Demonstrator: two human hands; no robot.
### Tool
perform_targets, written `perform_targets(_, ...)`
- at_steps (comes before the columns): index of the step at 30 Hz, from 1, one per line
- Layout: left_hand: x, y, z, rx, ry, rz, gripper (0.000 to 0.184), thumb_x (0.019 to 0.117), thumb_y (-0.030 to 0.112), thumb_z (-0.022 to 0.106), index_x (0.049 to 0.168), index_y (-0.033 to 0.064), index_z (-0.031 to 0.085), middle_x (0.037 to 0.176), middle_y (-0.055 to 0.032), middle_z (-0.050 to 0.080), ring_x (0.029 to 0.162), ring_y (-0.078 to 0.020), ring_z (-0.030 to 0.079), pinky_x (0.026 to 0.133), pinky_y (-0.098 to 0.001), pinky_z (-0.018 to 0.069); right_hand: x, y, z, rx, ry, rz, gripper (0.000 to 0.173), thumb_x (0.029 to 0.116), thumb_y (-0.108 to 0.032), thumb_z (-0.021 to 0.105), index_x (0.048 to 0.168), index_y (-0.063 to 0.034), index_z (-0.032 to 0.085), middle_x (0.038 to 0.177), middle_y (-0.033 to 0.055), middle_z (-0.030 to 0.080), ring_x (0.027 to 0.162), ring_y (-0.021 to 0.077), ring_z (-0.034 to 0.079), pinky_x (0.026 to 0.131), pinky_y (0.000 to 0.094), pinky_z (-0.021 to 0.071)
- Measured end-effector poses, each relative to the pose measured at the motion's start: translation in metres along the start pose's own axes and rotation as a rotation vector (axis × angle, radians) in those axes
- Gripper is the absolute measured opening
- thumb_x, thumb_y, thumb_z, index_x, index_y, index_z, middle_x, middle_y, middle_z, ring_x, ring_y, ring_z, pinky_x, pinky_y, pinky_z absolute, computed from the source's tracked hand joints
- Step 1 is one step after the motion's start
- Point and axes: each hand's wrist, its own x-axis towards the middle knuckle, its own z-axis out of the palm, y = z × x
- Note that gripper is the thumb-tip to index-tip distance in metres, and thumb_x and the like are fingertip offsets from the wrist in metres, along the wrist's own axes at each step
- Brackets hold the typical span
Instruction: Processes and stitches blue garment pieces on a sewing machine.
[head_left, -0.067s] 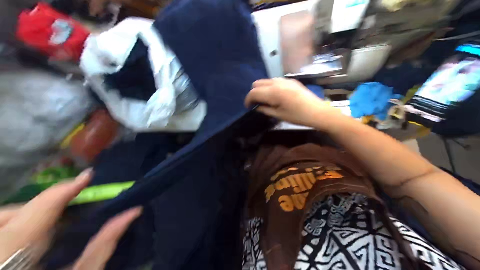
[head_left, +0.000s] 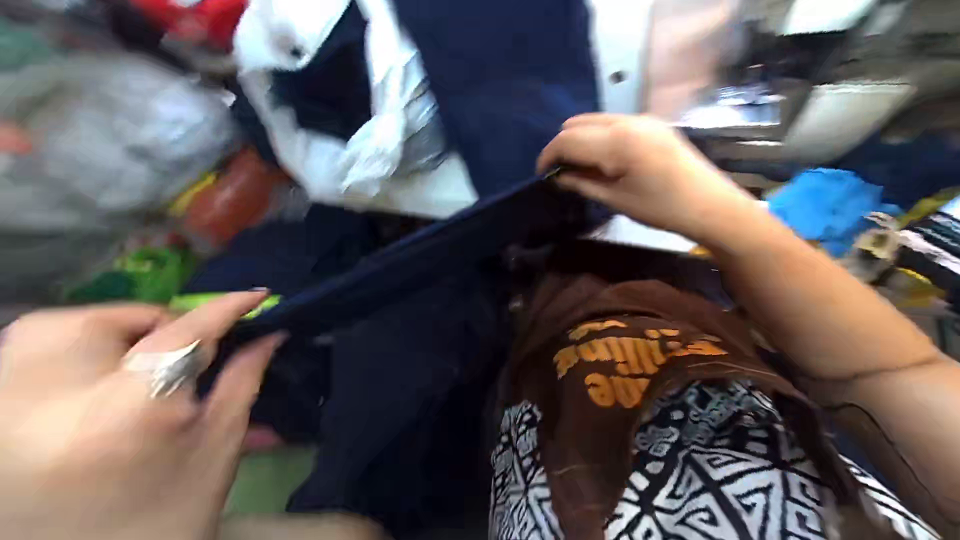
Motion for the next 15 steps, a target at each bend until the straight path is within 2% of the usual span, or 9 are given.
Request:
perform_targets(1,0.012,0.03,-0.011,0.113,-0.065,-0.243,0.024,0.1003,0.019,0.065,0.12,0.0086,0.073,0.118,-0.0153,0.066,0.106,-0.0291,0.063,0.092,-0.0466,0.0495,0.011,-0.008,0.002,-0.016,-0.009,-0.028,0.017,0.1021,-0.015,0.059,0.11,-0.008,0.072,0.103,0.0103,0.072,0.093,0.0252,0.07,0.079,0.0471,0.0572)
perform_targets(2,0.015,0.039,-0.015,0.201,-0.074,-0.372,0.025,0.1024,0.019,0.061,0.116,0.003,0.072,0.116,-0.0223,0.065,0.106,-0.0375,0.064,0.092,-0.0551,0.0498,0.024,-0.016,0.008,-0.031,-0.023,-0.06,0.017,0.1024,-0.015,0.058,0.11,-0.0077,0.072,0.103,0.0121,0.072,0.092,0.0283,0.071,0.076,0.0503,0.056)
perform_targets(3,0.005,0.034,-0.016,0.267,-0.028,-0.443,0.027,0.1043,0.021,0.057,0.115,0.0015,0.071,0.115,-0.0246,0.065,0.106,-0.0401,0.063,0.092,-0.0576,0.0493,0.038,-0.024,0.018,-0.04,-0.036,-0.09,0.017,0.1025,-0.014,0.058,0.11,-0.007,0.071,0.103,0.0143,0.071,0.091,0.0317,0.071,0.074,0.0536,0.055)
perform_targets(6,-0.048,0.036,-0.033,0.367,0.149,-0.637,0.025,0.1047,0.018,0.056,0.116,0.0015,0.071,0.114,-0.0207,0.068,0.105,-0.0297,0.065,0.093,-0.0463,0.0506,0.072,-0.05,0.058,-0.019,0.019,-0.203,0.017,0.1019,-0.008,0.055,0.107,-0.003,0.071,0.102,0.0201,0.068,0.091,0.0374,0.069,0.076,0.0538,0.0549)
perform_targets(7,-0.07,0.041,-0.039,0.393,0.196,-0.731,0.023,0.1033,0.017,0.058,0.115,0.0032,0.072,0.11,-0.017,0.069,0.098,-0.0231,0.066,0.088,-0.0393,0.0518,0.078,-0.062,0.07,0.004,0.07,-0.248,0.017,0.1017,-0.007,0.055,0.105,-0.0026,0.072,0.101,0.0204,0.068,0.091,0.0367,0.069,0.076,0.0512,0.0555)
perform_targets(8,-0.092,0.046,-0.045,0.42,0.202,-0.821,0.022,0.1025,0.017,0.059,0.114,0.0042,0.073,0.11,-0.0162,0.069,0.098,-0.0233,0.065,0.088,-0.0391,0.0516,0.081,-0.074,0.08,0.034,0.118,-0.299,0.017,0.1012,-0.005,0.055,0.103,-0.0026,0.072,0.1,0.02,0.068,0.091,0.0355,0.068,0.076,0.0484,0.0558)
perform_targets(10,-0.13,0.053,-0.055,0.461,0.085,-1.004,0.02,0.0983,0.011,0.058,0.109,0.0021,0.073,0.111,-0.0209,0.069,0.103,-0.0335,0.065,0.092,-0.0502,0.0507,0.075,-0.096,0.099,0.132,0.116,-0.384,0.018,0.1001,-0.004,0.056,0.1,-0.0037,0.074,0.098,0.0175,0.069,0.092,0.0323,0.068,0.077,0.0454,0.0551)
perform_targets(13,-0.127,0.069,-0.044,0.415,-0.152,-1.184,0.027,0.0939,0.002,0.054,0.115,-0.0069,0.069,0.12,-0.0264,0.067,0.115,-0.0395,0.063,0.103,-0.0537,0.0473,0.038,-0.105,0.127,0.209,-0.196,-0.473,0.009,0.094,-0.005,0.066,0.096,-0.0088,0.073,0.094,0.0129,0.068,0.09,0.0308,0.068,0.077,0.049,0.0555)
perform_targets(15,-0.108,0.066,-0.02,0.315,-0.204,-1.089,0.026,0.0927,0.001,0.056,0.113,-0.0087,0.07,0.12,-0.0291,0.066,0.115,-0.0408,0.064,0.102,-0.0526,0.0485,0.01,-0.088,0.14,0.219,-0.433,-0.489,0.011,0.0961,-0.003,0.062,0.095,-0.0069,0.072,0.091,0.0129,0.069,0.085,0.0308,0.07,0.073,0.0499,0.0564)
